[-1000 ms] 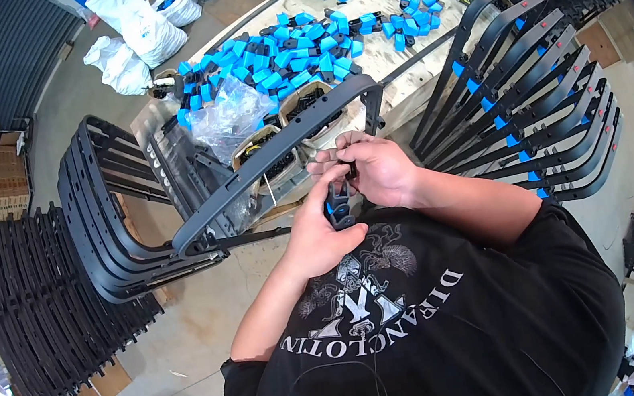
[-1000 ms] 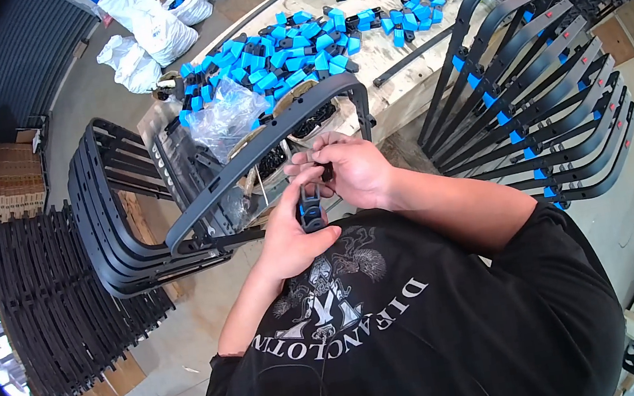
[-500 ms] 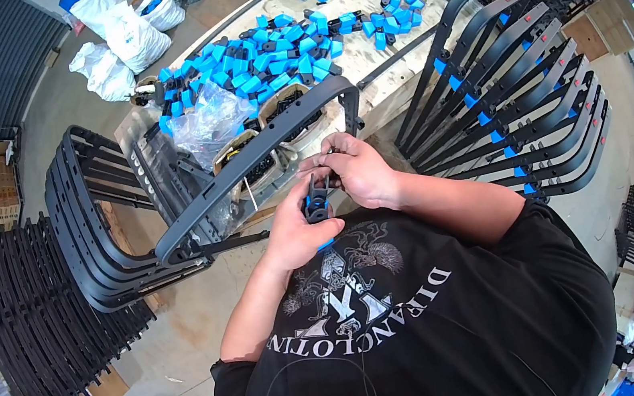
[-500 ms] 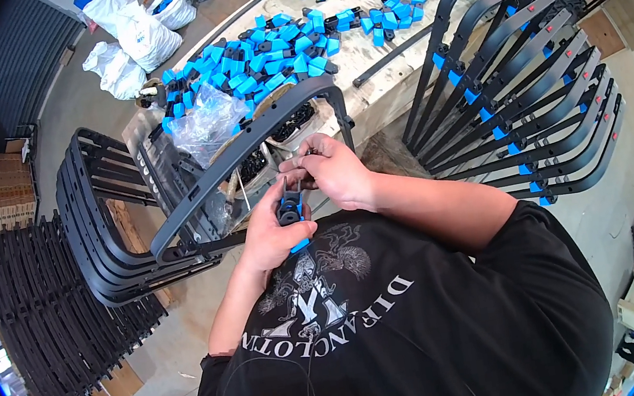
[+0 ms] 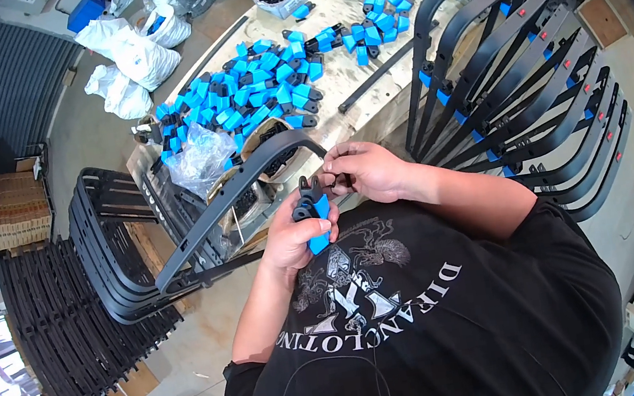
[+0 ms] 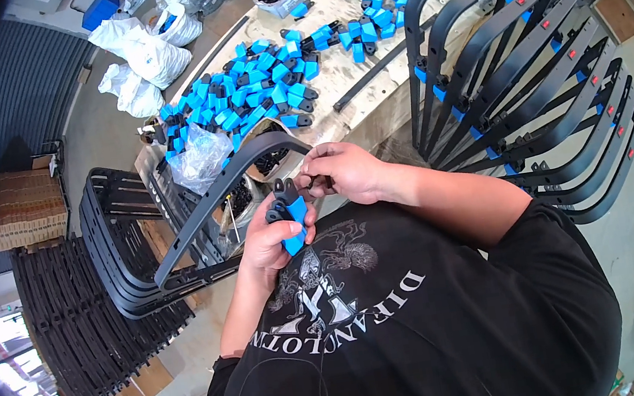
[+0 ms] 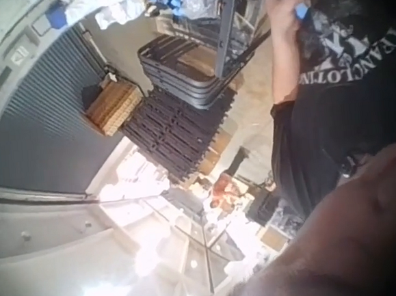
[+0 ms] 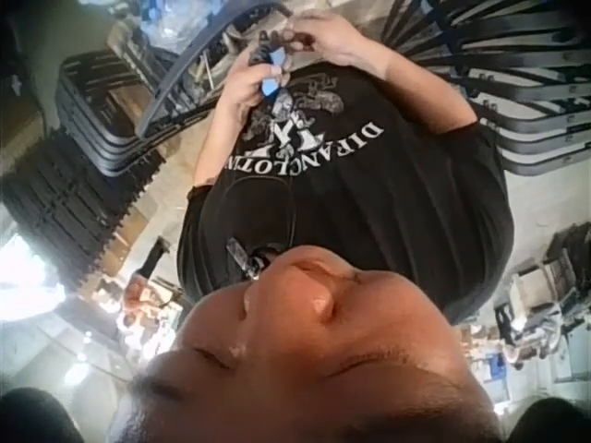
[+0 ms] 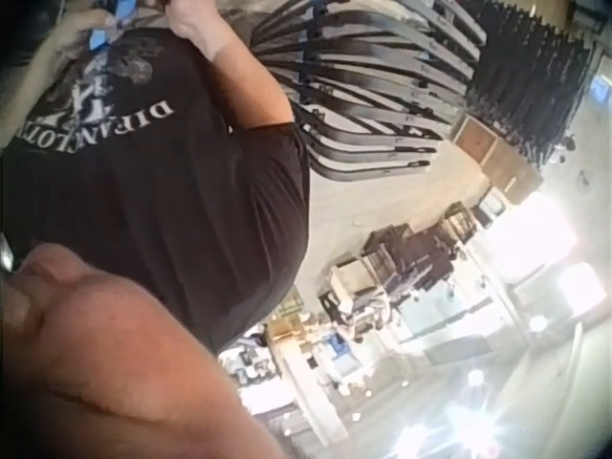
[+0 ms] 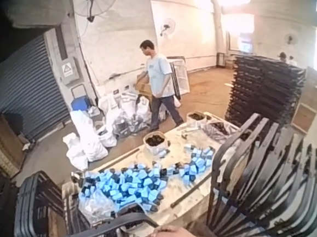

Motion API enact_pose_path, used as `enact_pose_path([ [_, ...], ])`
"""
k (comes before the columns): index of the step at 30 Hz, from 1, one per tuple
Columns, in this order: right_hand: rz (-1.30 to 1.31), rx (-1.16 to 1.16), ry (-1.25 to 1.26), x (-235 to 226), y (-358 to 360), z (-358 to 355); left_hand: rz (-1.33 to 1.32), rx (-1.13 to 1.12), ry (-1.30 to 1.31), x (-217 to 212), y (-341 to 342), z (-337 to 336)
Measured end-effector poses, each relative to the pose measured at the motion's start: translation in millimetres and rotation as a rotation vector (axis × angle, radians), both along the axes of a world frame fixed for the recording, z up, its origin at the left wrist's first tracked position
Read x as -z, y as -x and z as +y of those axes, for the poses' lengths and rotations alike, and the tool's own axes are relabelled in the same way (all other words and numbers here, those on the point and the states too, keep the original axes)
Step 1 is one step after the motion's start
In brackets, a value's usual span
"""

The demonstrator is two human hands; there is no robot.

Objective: Assemble metal frames by attaching blue plastic caps and securing components with screws.

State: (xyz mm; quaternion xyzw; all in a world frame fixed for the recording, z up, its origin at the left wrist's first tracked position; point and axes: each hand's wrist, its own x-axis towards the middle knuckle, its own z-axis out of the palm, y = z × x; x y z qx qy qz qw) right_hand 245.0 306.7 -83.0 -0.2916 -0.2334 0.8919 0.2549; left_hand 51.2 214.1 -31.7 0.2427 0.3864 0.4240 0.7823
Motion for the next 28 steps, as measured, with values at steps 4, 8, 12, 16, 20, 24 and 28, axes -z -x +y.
enact_pose_path([
  [4, 0.029, -0.132, 0.097, 20.0, -23.0, 16.5, -0.030, -0.020, 0.033, -6.0, -23.8, 19.1],
  [8, 0.116, -0.281, 0.050, 25.7, -37.2, 28.4, 0.013, -0.035, 0.061, 6.2, -26.2, 23.3],
  [12, 0.077, -0.315, 0.017, 50.6, -43.9, 34.6, 0.000, -0.130, 0.060, 29.1, -25.7, 20.7],
  [16, -0.156, -0.079, 0.071, 64.9, -45.2, 35.6, 0.160, -0.175, 0.120, 81.4, -14.0, 14.8],
  [20, -0.204, -0.034, 0.112, 87.9, -46.1, 33.9, 0.158, -0.228, 0.175, 115.1, -10.5, 8.4],
  [24, -0.208, -0.070, 0.095, 104.3, -40.4, 28.8, 0.250, -0.194, 0.204, 134.5, -15.3, 10.0],
  [28, -0.329, -0.067, 0.058, 111.9, -34.9, 28.1, 0.250, -0.152, 0.284, 151.3, -23.8, 14.4],
])
